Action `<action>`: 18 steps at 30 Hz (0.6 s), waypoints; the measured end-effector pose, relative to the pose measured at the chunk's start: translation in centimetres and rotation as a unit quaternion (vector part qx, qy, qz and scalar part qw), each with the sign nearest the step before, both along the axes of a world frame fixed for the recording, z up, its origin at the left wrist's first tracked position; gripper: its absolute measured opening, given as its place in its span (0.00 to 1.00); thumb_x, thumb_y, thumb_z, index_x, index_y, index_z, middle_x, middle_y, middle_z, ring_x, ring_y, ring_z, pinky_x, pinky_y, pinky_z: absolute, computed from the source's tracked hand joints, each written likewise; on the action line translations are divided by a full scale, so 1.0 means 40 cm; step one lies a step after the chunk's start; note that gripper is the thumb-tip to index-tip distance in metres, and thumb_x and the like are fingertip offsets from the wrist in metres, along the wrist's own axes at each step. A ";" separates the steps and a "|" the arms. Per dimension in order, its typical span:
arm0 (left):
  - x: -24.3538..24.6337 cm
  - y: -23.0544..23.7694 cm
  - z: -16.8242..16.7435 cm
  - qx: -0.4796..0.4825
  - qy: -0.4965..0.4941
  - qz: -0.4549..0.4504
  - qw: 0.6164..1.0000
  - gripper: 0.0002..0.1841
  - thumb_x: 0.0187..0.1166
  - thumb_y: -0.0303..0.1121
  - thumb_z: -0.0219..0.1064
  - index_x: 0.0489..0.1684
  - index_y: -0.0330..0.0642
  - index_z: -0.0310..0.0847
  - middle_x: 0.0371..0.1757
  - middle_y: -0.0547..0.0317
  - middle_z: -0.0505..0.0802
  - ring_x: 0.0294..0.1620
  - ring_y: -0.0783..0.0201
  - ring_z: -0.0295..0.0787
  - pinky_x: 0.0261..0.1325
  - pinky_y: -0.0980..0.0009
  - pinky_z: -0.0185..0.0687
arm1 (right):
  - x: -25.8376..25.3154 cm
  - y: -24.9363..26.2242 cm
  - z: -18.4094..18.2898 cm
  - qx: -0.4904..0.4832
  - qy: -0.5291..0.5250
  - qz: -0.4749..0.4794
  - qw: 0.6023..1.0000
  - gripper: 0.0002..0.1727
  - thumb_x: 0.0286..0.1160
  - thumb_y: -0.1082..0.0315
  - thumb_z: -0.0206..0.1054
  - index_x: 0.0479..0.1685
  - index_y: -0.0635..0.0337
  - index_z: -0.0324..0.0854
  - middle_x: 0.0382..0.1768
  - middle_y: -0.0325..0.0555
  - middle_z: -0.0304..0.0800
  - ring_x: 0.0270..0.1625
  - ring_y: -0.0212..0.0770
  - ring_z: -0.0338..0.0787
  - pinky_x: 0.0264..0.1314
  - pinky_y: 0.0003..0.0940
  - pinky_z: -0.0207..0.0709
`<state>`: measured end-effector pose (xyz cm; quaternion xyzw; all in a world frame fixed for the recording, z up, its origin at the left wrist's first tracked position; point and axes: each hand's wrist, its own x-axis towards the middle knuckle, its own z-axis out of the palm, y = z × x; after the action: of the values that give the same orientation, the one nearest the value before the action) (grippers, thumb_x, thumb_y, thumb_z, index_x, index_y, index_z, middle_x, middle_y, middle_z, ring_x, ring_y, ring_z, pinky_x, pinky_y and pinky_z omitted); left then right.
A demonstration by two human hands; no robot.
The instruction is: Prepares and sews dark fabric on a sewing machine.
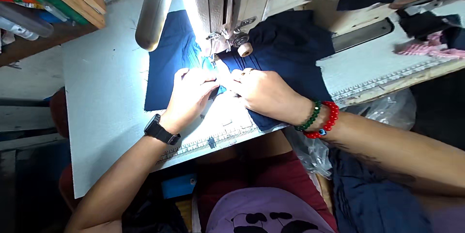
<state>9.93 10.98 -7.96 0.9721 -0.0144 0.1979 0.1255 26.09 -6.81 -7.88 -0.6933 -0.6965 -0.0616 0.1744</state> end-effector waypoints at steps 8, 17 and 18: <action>0.049 0.087 0.003 0.023 0.016 -0.018 0.999 0.13 0.85 0.31 0.60 0.53 0.49 0.93 0.59 0.57 0.93 0.70 0.56 0.83 0.81 0.44 0.59 | -0.014 0.011 0.044 -0.073 -0.003 -0.040 0.997 0.11 0.75 0.77 0.68 0.54 0.66 0.87 0.41 0.59 0.86 0.39 0.57 0.87 0.35 0.49 0.78; 0.072 0.112 -0.009 0.006 -0.011 -0.006 1.000 0.12 0.83 0.30 0.62 0.49 0.48 0.94 0.57 0.55 0.93 0.68 0.54 0.83 0.79 0.45 0.61 | 0.206 -0.291 0.048 0.129 0.025 -0.266 0.955 0.22 0.86 0.68 0.54 0.76 0.61 0.78 0.67 0.69 0.81 0.55 0.67 0.88 0.50 0.63 0.82; 0.072 0.114 -0.012 0.005 -0.013 -0.008 1.000 0.12 0.83 0.30 0.62 0.49 0.48 0.94 0.57 0.54 0.93 0.68 0.54 0.84 0.79 0.45 0.61 | 0.253 -0.331 0.050 0.115 0.030 -0.318 0.941 0.25 0.89 0.66 0.51 0.83 0.61 0.71 0.75 0.71 0.74 0.63 0.71 0.85 0.58 0.68 0.79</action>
<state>12.80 15.52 -8.44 0.9698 -0.0248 0.2097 0.1222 36.21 -20.03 -5.87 -0.8553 -0.4223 -0.1726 0.2456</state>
